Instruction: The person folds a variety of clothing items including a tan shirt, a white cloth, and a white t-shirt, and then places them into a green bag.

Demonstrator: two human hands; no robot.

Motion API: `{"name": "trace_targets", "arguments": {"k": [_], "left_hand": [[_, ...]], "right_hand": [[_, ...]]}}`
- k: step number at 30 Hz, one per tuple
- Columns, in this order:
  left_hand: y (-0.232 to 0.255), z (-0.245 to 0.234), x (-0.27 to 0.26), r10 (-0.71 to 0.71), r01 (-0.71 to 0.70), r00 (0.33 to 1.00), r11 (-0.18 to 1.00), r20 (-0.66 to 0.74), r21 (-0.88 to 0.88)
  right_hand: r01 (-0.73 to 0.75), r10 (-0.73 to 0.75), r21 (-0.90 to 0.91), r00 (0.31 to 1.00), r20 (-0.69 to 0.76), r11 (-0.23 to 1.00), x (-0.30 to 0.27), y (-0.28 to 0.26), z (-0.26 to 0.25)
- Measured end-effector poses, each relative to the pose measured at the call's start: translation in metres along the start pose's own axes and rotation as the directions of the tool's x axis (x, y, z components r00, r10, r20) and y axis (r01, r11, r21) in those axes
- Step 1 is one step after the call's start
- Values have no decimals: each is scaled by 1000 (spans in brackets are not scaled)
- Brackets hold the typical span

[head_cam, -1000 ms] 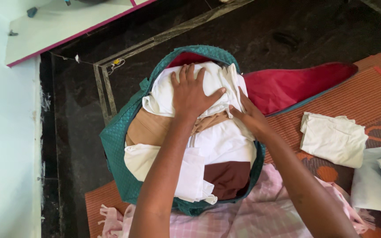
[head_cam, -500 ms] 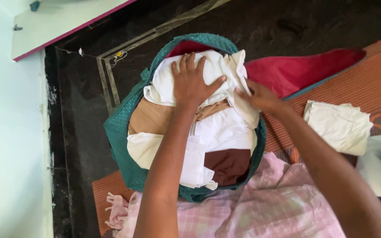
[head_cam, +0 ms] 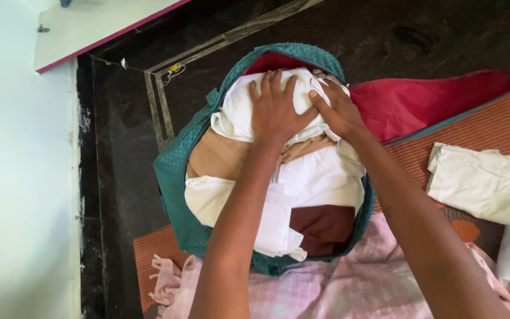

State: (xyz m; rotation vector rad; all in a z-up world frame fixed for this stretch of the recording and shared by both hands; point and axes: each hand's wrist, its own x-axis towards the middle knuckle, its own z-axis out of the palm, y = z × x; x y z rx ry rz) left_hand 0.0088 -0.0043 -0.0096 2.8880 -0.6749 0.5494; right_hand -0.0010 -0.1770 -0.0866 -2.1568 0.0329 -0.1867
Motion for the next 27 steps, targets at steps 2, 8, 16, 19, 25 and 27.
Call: {"name": "trace_targets", "arguments": {"k": [2,8,16,19,25,27], "left_hand": [[0,-2,-1,0,0,1000,1000,-1,-7],[-2,-2,-6,8,-10,999,999,-31,-49],[-18,8,-17,91,-112,985,982,-144,-151],[-44,-15,-41,83,-95,992,987,-99,-128],[-33,-46,-65,-43,41,995,999,-94,-25],[-32,-47,-60,-78,75,996,996,-50,-52]], "right_hand": [[49,-47,26,996,-69,998,-5,6,3],[41,-44,-52,997,-69,998,-62,13,3],[-128,149,-135,977,152,982,-135,13,-20],[-59,77,-133,988,137,989,-132,14,-17],[-68,87,-128,985,152,989,-128,5,-20],[-44,60,-91,984,170,995,-127,2,-22]]}}
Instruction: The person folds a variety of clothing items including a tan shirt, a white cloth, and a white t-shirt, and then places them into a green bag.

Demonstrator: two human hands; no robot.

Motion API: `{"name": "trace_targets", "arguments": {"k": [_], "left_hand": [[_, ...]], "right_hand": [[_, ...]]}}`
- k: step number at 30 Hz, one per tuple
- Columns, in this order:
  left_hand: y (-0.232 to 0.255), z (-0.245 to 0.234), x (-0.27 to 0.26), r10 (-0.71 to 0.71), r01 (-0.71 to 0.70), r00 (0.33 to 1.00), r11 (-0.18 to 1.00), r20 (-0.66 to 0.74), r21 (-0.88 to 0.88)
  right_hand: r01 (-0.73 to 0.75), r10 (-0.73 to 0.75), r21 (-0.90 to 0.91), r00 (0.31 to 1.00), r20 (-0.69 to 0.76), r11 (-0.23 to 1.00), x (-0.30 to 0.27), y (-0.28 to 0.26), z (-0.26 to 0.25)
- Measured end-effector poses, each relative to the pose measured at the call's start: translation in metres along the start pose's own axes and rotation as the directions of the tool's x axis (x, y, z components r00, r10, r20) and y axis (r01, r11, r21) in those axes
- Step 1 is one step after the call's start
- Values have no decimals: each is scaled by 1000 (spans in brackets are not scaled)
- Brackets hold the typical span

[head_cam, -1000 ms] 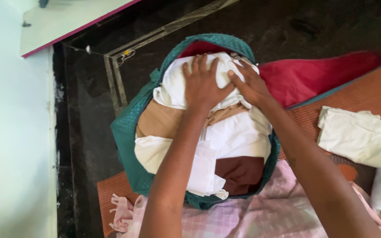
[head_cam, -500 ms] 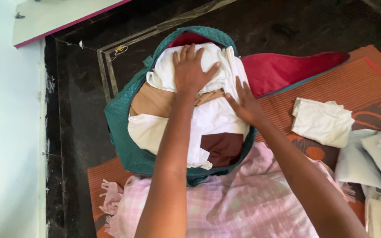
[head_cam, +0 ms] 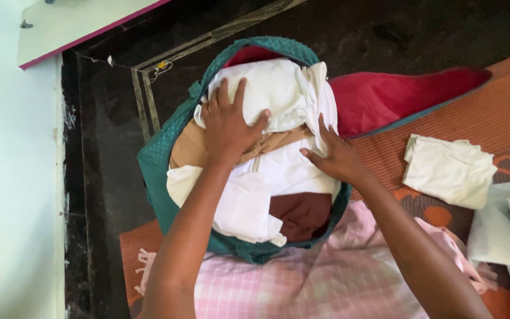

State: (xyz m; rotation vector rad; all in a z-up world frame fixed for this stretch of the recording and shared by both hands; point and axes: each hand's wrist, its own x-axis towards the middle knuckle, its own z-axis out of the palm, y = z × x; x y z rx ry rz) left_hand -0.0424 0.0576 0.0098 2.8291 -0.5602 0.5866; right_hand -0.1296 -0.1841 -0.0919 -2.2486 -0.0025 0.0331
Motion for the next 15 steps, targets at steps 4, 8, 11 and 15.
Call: {"name": "trace_targets", "arguments": {"k": [4,8,11,15], "left_hand": [[-7,12,6,-19,21,998,999,61,-37],[-13,16,17,-13,15,998,999,55,-36],[-21,17,8,34,-32,998,999,45,-33],[-43,9,-1,117,-109,992,986,52,-128]], "right_hand": [[-93,82,88,989,119,992,17,-1,-13],[0,-11,111,996,92,994,23,5,-9],[263,-251,218,965,-82,940,1,15,8],[201,-183,104,971,-156,974,-24,7,2]]}}
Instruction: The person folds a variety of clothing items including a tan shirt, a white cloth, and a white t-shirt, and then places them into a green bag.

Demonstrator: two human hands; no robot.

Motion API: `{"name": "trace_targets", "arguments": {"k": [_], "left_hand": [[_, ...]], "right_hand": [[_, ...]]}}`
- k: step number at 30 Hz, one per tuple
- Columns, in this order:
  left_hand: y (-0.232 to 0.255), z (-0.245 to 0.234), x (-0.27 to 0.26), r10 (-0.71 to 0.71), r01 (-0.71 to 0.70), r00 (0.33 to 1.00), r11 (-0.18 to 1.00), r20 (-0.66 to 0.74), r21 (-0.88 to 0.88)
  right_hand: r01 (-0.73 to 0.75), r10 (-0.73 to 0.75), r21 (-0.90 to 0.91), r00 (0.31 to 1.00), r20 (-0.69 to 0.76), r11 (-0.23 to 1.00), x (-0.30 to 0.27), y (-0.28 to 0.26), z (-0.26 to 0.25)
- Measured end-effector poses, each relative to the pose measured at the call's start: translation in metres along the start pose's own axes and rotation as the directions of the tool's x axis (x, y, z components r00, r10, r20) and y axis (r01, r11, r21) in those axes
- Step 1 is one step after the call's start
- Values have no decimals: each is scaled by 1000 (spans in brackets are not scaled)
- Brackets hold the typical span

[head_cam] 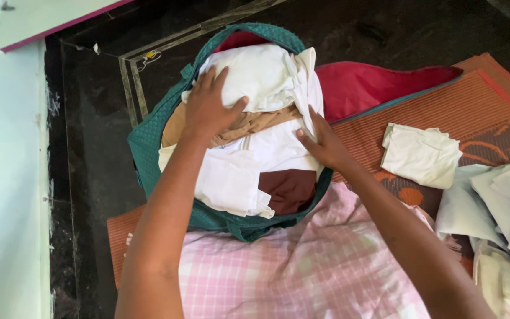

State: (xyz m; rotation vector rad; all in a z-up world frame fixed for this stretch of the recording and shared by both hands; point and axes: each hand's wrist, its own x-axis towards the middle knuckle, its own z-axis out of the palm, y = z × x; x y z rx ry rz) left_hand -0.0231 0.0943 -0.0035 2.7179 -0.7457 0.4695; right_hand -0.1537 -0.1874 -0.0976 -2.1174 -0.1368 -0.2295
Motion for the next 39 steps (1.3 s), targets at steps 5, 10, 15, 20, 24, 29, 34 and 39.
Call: {"name": "trace_targets", "arguments": {"k": [5,10,15,20,24,29,34,39], "left_hand": [[14,-5,-23,-25,35,989,997,-144,67],[22,-10,-24,-3,19,979,997,-203,76],[29,-14,-23,19,-9,971,999,-238,44],[26,-5,-23,16,-3,974,998,-226,59],[26,-7,-22,1,16,972,997,-235,71],[25,-1,-28,-25,53,953,995,-302,84],[28,-4,-30,-100,134,952,986,-289,100],[22,-17,-12,-281,281,960,960,8,14]], "right_hand": [[-441,421,-203,897,-134,874,21,-31,-38],[118,-12,389,964,-266,913,106,31,-25],[-8,-9,-72,971,-240,997,146,60,24],[44,-90,-185,965,-245,982,148,82,33],[32,-75,-162,960,-270,986,147,87,39],[158,-174,-84,957,-234,984,94,72,33],[-25,19,-88,997,-77,996,18,27,14],[53,-56,-128,998,-19,990,-40,-11,3]]}}
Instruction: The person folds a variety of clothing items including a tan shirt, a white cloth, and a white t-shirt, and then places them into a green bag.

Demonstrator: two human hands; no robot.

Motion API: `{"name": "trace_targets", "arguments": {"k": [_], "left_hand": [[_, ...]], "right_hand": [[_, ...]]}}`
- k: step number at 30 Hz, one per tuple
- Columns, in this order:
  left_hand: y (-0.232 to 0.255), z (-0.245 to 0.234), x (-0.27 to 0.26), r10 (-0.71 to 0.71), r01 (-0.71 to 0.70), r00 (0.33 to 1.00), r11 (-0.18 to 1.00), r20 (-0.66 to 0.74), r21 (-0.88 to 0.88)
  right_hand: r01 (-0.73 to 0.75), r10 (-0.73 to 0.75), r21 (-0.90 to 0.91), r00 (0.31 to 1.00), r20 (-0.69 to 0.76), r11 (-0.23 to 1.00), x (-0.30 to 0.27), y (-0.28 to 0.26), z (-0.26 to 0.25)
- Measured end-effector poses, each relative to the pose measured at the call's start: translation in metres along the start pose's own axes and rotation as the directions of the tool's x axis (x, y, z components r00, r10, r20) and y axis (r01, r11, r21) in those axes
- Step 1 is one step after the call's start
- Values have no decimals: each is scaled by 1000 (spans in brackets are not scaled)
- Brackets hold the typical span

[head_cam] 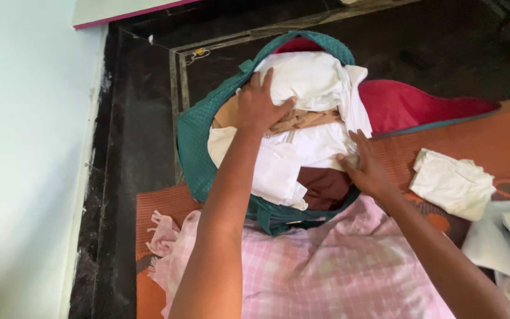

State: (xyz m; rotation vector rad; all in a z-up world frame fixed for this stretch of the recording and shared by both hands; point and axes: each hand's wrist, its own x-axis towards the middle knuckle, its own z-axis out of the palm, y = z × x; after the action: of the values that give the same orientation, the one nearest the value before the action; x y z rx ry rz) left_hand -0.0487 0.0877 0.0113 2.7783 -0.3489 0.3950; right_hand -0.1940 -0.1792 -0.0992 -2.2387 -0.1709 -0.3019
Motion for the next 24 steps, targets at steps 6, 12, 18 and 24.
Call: {"name": "trace_targets", "arguments": {"k": [6,12,18,24], "left_hand": [[-8,14,-3,63,-61,997,998,-54,31],[10,4,-46,194,-203,970,978,148,45],[35,0,-132,372,-362,923,925,-93,115],[37,2,-122,333,-324,933,943,-137,83]], "right_hand": [[38,-38,-3,993,-111,999,-36,-27,12],[69,-74,-38,986,-149,997,-48,-21,23],[-26,136,-301,926,352,953,-33,-20,5],[-69,280,-448,860,426,891,-15,-29,13]]}}
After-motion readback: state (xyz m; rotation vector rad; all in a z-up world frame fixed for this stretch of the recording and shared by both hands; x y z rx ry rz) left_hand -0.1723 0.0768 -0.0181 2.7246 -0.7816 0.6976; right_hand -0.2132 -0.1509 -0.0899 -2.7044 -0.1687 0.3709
